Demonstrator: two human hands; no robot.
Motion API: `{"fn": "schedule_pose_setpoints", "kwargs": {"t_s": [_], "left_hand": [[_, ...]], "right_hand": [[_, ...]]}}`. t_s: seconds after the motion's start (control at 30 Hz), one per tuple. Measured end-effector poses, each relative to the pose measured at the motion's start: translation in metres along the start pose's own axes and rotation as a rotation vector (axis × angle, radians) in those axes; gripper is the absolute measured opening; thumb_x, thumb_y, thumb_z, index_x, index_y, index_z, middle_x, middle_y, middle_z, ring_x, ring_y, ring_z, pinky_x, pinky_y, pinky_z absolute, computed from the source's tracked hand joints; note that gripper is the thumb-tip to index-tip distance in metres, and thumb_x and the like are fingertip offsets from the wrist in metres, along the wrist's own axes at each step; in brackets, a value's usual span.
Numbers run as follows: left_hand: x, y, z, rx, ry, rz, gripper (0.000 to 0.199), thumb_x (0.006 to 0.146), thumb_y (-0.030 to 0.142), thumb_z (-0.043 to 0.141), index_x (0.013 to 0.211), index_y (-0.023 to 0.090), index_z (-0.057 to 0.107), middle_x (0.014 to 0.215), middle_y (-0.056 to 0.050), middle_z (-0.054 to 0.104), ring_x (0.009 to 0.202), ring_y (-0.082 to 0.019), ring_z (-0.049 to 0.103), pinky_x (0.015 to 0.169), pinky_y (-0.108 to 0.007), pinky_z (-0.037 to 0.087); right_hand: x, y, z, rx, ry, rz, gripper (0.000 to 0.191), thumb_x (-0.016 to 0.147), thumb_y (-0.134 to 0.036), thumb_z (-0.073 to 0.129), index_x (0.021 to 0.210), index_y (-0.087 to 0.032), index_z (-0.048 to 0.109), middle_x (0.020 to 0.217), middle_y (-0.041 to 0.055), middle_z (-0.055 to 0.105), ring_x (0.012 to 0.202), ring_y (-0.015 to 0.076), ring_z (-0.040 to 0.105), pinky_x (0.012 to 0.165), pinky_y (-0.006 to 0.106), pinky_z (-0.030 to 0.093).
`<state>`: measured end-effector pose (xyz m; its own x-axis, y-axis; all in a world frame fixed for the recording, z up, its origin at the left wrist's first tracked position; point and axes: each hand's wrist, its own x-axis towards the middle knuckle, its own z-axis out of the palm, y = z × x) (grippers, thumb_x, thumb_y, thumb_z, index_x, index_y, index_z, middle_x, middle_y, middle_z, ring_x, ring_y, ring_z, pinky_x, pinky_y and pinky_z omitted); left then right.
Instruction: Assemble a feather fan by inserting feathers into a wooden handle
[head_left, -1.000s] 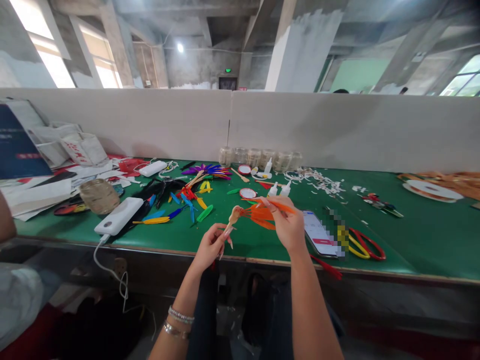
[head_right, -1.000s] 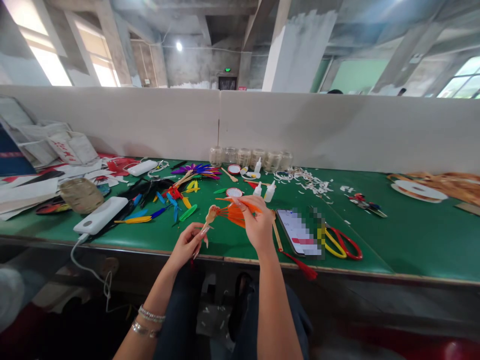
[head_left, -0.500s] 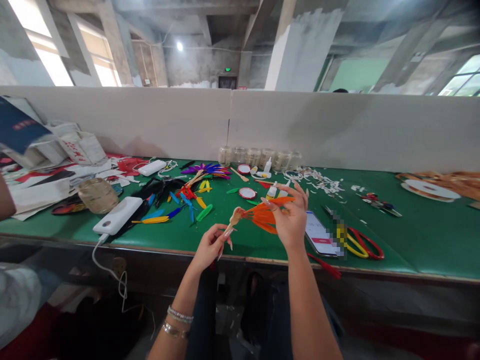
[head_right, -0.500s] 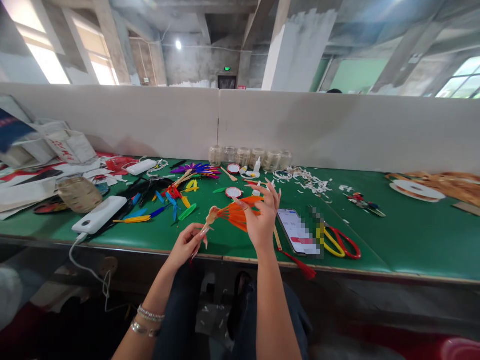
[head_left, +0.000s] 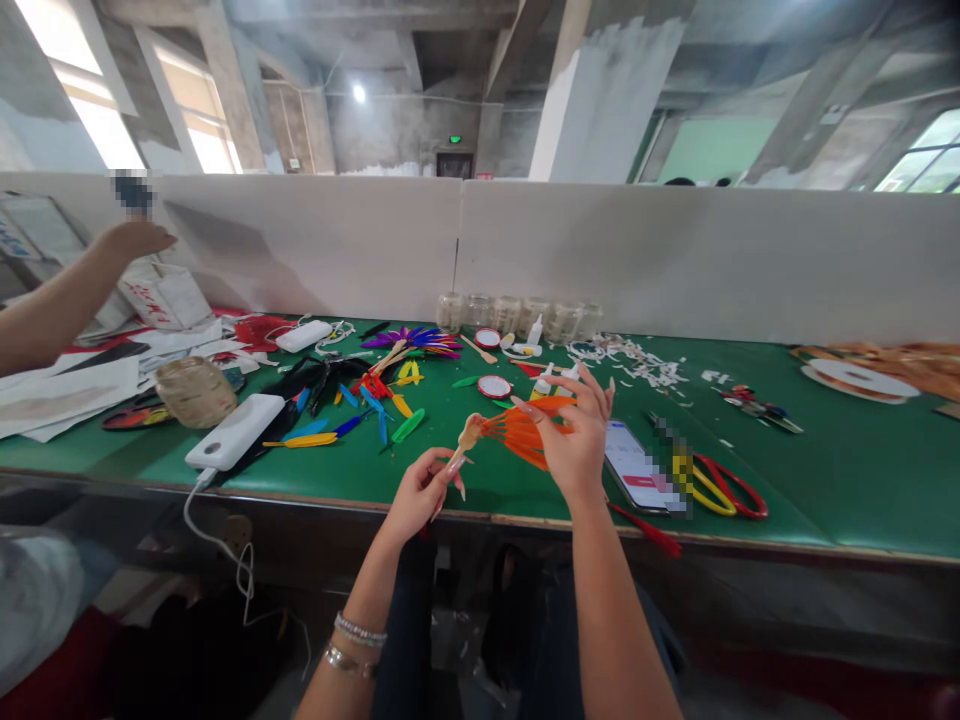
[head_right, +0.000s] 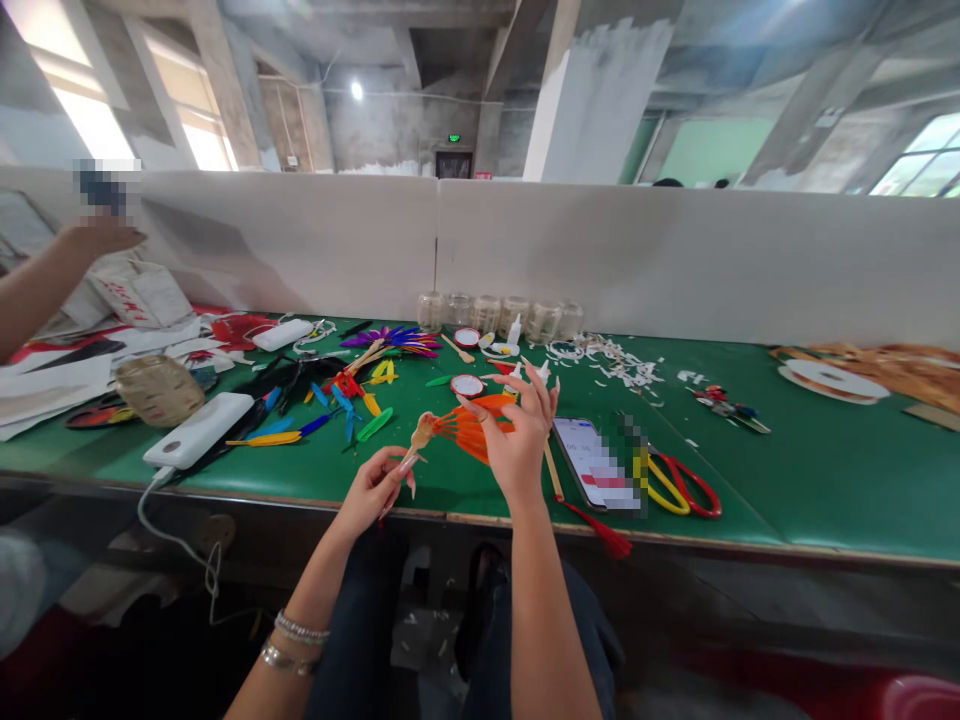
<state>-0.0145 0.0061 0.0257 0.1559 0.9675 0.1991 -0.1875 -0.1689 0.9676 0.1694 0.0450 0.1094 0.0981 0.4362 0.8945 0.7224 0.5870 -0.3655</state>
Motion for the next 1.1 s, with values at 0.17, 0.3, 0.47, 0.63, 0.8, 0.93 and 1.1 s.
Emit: {"fn": "schedule_pose_setpoints", "kwargs": {"t_s": [0.17, 0.3, 0.47, 0.63, 0.8, 0.93, 1.1], "left_hand": [[0.0002, -0.0013, -0.0004, -0.003, -0.008, 0.009, 0.036, 0.078, 0.046, 0.052, 0.095, 0.015, 0.050, 0.062, 0.003, 0.059, 0.029, 0.001, 0.030, 0.027, -0.013, 0.022], [0.0003, -0.0025, 0.0003, -0.003, 0.015, 0.022, 0.038, 0.077, 0.047, 0.052, 0.095, 0.015, 0.050, 0.061, 0.003, 0.059, 0.029, 0.001, 0.030, 0.027, -0.013, 0.022], [-0.0002, -0.0028, 0.0002, -0.017, 0.021, 0.031, 0.038, 0.077, 0.047, 0.053, 0.096, 0.014, 0.050, 0.060, 0.004, 0.057, 0.029, 0.001, 0.030, 0.027, -0.013, 0.021], [-0.0008, -0.0024, -0.0002, -0.015, 0.012, 0.030, 0.038, 0.077, 0.047, 0.052, 0.096, 0.014, 0.050, 0.059, 0.004, 0.057, 0.028, 0.001, 0.029, 0.027, -0.013, 0.021], [-0.0010, -0.0026, -0.0001, -0.004, 0.011, 0.017, 0.039, 0.076, 0.048, 0.053, 0.096, 0.014, 0.051, 0.059, 0.004, 0.057, 0.029, 0.001, 0.030, 0.027, -0.013, 0.022], [-0.0009, -0.0021, 0.0002, -0.009, 0.016, 0.019, 0.039, 0.076, 0.048, 0.053, 0.095, 0.015, 0.051, 0.059, 0.004, 0.057, 0.028, 0.001, 0.030, 0.027, -0.013, 0.021], [-0.0009, -0.0018, 0.0000, -0.011, 0.017, 0.022, 0.039, 0.076, 0.048, 0.053, 0.095, 0.015, 0.051, 0.059, 0.004, 0.058, 0.028, 0.000, 0.030, 0.027, -0.014, 0.021]], "right_hand": [[-0.0009, 0.0006, 0.0003, -0.012, 0.005, -0.007, 0.033, 0.070, -0.033, 0.066, 0.045, -0.020, 0.049, 0.096, 0.0030, 0.063, 0.115, 0.0247, 0.045, 0.104, 0.050, 0.018], [-0.0009, 0.0009, 0.0008, -0.007, 0.004, 0.003, 0.032, 0.070, -0.033, 0.066, 0.046, -0.020, 0.050, 0.097, 0.0029, 0.063, 0.116, 0.0250, 0.044, 0.104, 0.050, 0.018], [-0.0001, 0.0003, 0.0007, -0.019, -0.002, -0.001, 0.032, 0.069, -0.032, 0.067, 0.045, -0.020, 0.049, 0.097, 0.0034, 0.063, 0.116, 0.0254, 0.044, 0.103, 0.050, 0.019], [0.0002, -0.0002, -0.0003, -0.009, 0.000, -0.004, 0.041, 0.069, -0.031, 0.067, 0.040, -0.019, 0.040, 0.098, 0.0039, 0.063, 0.117, 0.0260, 0.044, 0.104, 0.050, 0.019], [0.0006, -0.0010, -0.0014, 0.003, -0.005, 0.019, 0.036, 0.070, -0.032, 0.066, 0.043, -0.020, 0.045, 0.096, 0.0037, 0.064, 0.116, 0.0261, 0.044, 0.104, 0.050, 0.018], [0.0006, -0.0018, -0.0022, 0.000, -0.022, 0.028, 0.025, 0.070, -0.034, 0.065, 0.052, -0.021, 0.056, 0.093, 0.0035, 0.064, 0.116, 0.0265, 0.045, 0.104, 0.051, 0.016], [0.0003, 0.0008, -0.0043, 0.012, -0.018, 0.035, 0.022, 0.070, -0.036, 0.066, 0.055, -0.021, 0.058, 0.095, 0.0040, 0.064, 0.117, 0.0265, 0.044, 0.105, 0.050, 0.013]]}}
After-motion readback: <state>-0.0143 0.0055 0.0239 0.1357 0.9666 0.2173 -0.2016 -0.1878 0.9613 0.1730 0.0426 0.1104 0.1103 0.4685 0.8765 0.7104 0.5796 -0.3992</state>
